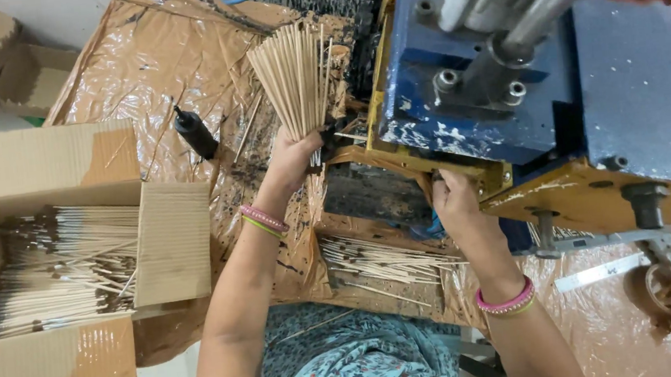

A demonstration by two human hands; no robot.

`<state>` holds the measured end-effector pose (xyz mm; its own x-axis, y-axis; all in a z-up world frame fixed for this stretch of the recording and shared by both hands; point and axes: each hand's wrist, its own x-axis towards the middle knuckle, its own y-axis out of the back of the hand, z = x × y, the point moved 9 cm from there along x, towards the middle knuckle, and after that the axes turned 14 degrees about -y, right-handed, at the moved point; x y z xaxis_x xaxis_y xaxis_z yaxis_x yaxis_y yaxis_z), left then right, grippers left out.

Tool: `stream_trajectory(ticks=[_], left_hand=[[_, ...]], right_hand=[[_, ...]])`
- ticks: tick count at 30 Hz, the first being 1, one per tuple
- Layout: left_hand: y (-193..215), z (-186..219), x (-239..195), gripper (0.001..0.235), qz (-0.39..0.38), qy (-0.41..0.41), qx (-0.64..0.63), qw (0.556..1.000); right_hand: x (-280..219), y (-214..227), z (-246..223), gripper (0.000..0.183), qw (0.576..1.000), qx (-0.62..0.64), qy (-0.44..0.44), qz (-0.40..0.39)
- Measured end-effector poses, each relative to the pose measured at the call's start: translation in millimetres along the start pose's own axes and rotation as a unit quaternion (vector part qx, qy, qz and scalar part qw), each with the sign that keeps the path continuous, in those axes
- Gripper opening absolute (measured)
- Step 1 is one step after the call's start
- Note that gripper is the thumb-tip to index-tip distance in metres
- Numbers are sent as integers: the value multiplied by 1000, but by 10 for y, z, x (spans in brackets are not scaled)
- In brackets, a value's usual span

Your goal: Feeding bundles of thin wooden sticks into a manufacturing machine for coating or processing.

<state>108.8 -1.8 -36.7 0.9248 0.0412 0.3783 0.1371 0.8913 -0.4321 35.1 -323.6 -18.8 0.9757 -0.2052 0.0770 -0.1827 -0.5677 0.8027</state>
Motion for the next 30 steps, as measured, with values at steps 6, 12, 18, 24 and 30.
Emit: stream_trajectory(ticks=[6,12,18,24,30], left_hand=[[-112,332,-437,21,28,2,89,996],[942,-267,-1854,28,21,-78,356,931],[1016,322,-2191,26,105,-80,359,924],[-71,130,-1904,11,-265,164,480,820],[-250,1079,-841,41,-128,-66,177,974]], right_hand=[[-292,488,-570,31,954,117,249,119],[-988,1412,-101,4,973,66,103,193],[-1207,1673,594,28,945,-126,31,299],[-1169,514,-68,45,949,295,-27,-107],[-701,711,-710,20,919,354,136,-110]])
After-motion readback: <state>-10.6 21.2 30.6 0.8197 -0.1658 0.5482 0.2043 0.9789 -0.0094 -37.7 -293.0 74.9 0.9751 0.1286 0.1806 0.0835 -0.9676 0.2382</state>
